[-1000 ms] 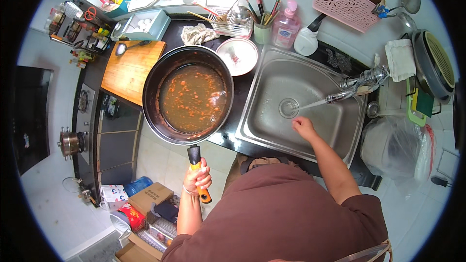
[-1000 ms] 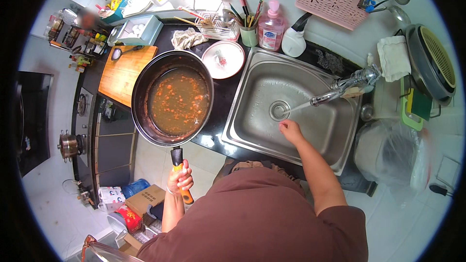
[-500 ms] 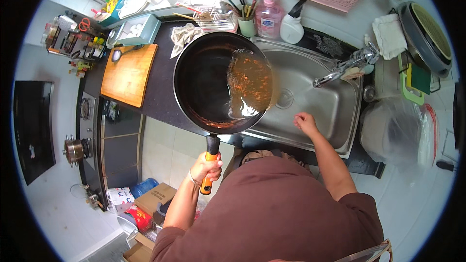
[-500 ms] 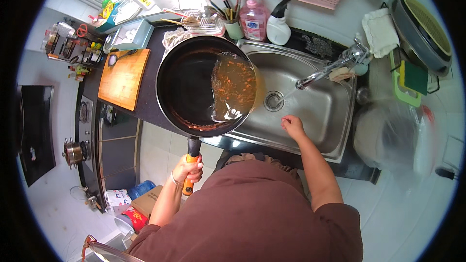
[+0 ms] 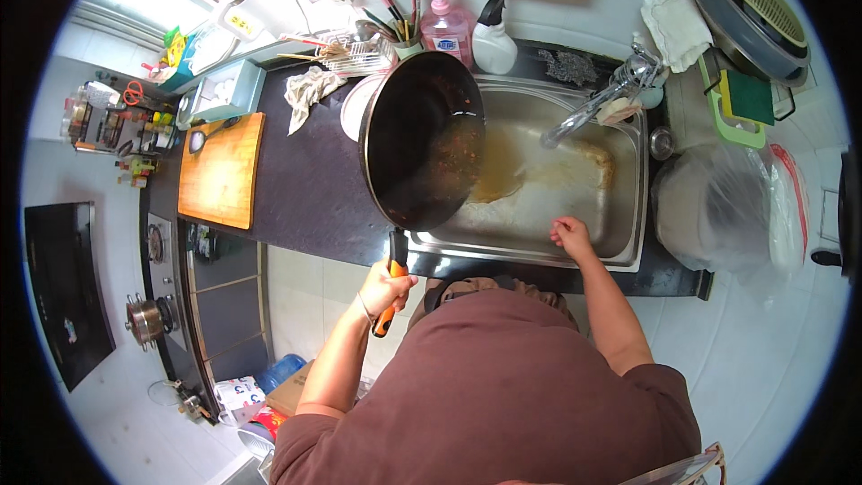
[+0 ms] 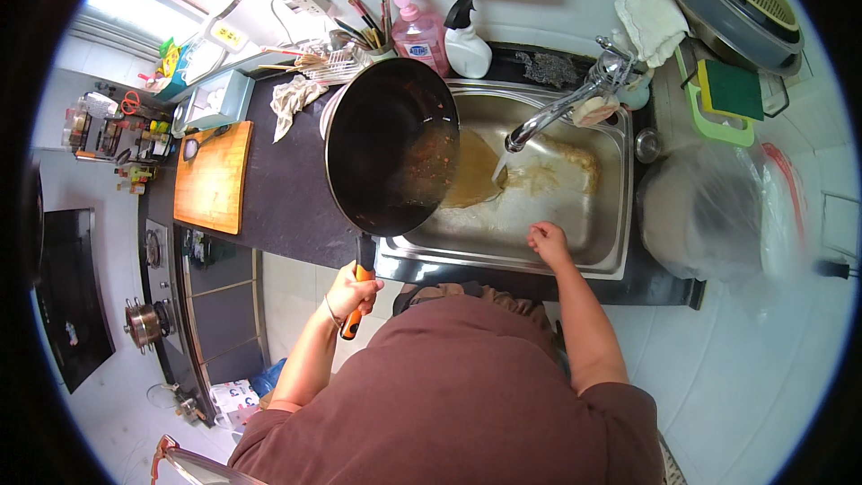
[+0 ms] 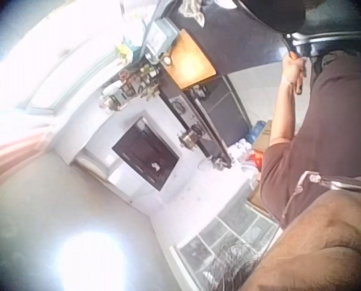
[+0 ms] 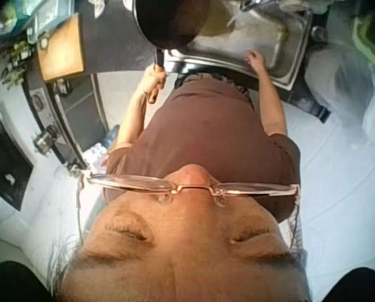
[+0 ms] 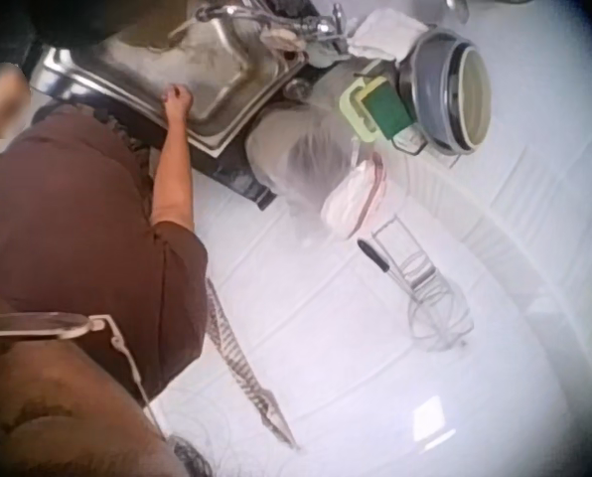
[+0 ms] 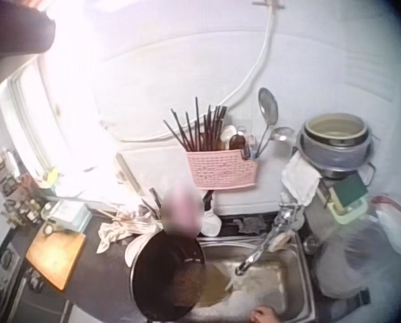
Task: The person moves a chair, clears a table, and then washes a frying pan in the kitchen sink. They pour out residue, rinse a strainer, and scrub the pan with a sponge under running water before placing it on the stove.
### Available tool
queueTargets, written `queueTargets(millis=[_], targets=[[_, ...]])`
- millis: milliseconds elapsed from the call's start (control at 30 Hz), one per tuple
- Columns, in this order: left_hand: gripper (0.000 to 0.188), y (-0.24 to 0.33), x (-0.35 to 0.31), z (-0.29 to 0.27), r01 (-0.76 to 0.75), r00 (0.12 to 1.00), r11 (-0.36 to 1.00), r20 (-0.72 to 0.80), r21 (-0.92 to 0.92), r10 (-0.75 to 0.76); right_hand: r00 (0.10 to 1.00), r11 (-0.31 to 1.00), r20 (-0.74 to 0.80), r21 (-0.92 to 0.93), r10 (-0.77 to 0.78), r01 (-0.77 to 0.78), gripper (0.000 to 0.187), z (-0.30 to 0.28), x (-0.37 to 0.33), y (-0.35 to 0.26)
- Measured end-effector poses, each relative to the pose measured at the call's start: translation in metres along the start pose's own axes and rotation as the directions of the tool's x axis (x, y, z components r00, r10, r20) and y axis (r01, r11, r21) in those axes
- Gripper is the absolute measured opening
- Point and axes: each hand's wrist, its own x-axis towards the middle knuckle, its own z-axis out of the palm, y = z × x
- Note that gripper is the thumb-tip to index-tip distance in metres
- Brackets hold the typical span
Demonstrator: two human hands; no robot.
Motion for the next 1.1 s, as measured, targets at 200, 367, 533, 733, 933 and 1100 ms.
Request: queueTargets(millis=[200,367,533,733,933,1100], targets=[[0.025,-0.004,0.015,0.003,-0.095,0.982,0.970,-0.136,0.225,0.128,0.999,0.999,-0.035,0.035,-0.007,0.009,0.014,0.005,-0.003,-0.009],[0.023,-0.007,0.022,0.001,-0.093,0.967,0.931,-0.189,0.354,0.169,0.999,0.999,-0.033,0.040,-0.025,0.026,0.014,0.007,0.003,-0.010],[0.021,-0.003,0.024,0.004,-0.069,0.975,0.936,-0.174,0.344,0.136,0.999,0.998,-0.005,0.049,-0.044,0.045,0.015,0.006,0.009,-0.011],[0.021,-0.002,0.028,0.006,-0.023,0.987,0.933,-0.143,0.360,0.080,0.999,0.996,-0.043,0.093,0.000,0.003,0.016,0.006,0.006,-0.021],[0.019,-0.004,0.035,0.005,0.000,0.993,0.942,-0.111,0.337,0.039,0.998,0.998,-0.069,0.066,0.003,0.001,0.014,-0.009,0.011,-0.013],[0.020,-0.002,0.034,0.008,0.012,0.992,0.939,-0.122,0.343,0.032,0.995,0.999,-0.100,0.025,-0.028,0.030,0.014,-0.012,0.009,-0.012]])
